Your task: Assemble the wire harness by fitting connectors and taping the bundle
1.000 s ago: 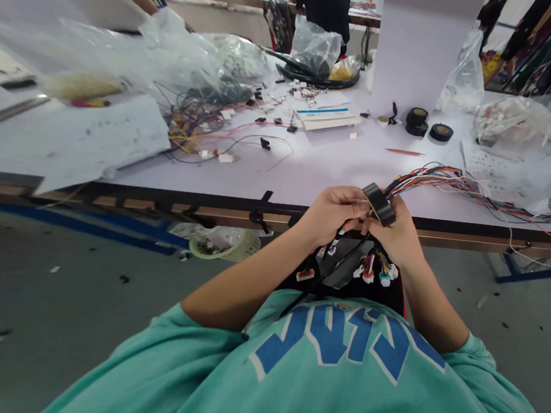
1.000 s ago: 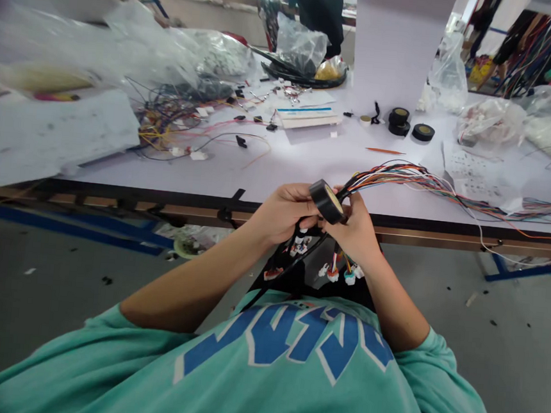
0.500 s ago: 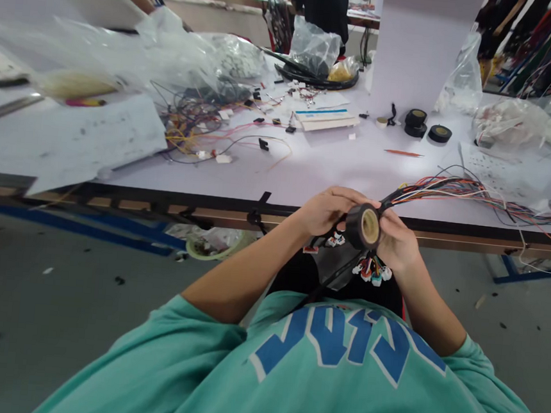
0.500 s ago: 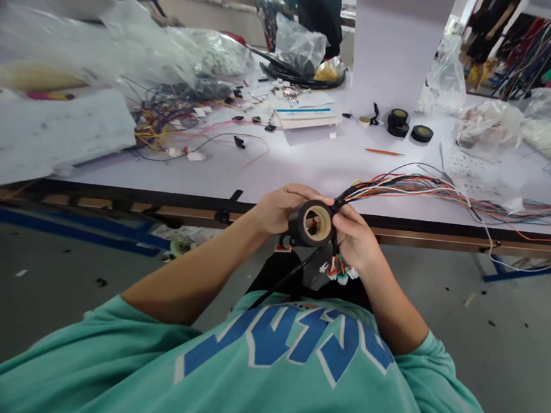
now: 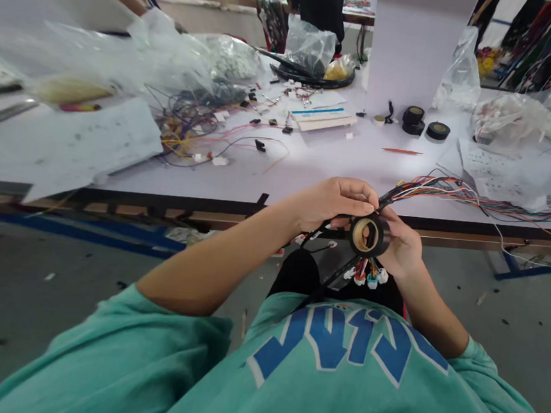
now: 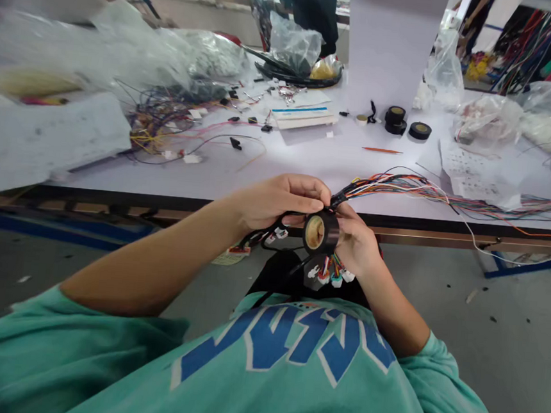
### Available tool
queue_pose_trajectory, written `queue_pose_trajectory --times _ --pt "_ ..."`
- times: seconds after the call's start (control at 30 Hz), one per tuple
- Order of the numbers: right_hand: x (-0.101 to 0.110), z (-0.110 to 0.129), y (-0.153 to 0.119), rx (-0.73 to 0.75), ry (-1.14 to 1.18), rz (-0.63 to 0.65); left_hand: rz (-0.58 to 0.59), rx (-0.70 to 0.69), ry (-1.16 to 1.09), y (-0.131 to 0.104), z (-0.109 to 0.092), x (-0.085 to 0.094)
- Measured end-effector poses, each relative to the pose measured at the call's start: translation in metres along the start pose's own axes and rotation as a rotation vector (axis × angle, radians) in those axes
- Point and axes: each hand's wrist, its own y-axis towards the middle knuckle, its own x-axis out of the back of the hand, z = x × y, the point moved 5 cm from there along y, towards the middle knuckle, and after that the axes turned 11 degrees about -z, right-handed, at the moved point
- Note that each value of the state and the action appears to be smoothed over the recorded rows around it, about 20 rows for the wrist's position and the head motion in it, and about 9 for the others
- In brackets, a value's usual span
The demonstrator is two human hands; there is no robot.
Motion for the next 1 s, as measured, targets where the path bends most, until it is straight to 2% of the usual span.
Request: queue_pose_trajectory --times 0.13,0.23,0.4,0.53,0.63,0.77,0.9,1.0 --pt "-0.002 0.003 -0.008 0.025 0.039 0.027 0.050 0.043 0.141 -0.003 -0.007 -0.002" --pt "-0.007 0.004 -0.012 0.068 -0.017 0.034 0.051 0.019 0.324 -0.006 -0.014 -0.002" --pt "-0.008 0.003 -0.008 0.154 -0.175 -0.047 -0.075 -0.178 0.855 -0.010 -0.030 -0.001" --pt "-0.007 0.005 -0.001 0.302 -0.330 -0.118 -0.176 -0.325 1.206 -0.010 -0.036 -0.005" --pt "-0.003 0.006 0.002 0.401 -0.516 -0.227 -0.220 -0.309 1.304 -0.010 -0.031 -0.006" --pt "0.004 0.004 0.002 0.441 -0.683 -0.339 -0.301 -0.276 1.456 -0.011 -0.021 -0.009" --pt "0.005 0.001 0.002 0.406 -0.622 -0.319 -0.421 -0.331 1.603 -0.013 -0.009 -0.013" --pt "0.002 -0.002 0.004 0.294 -0.462 -0.258 -0.459 -0.394 1.530 -0.014 0.003 -0.011"
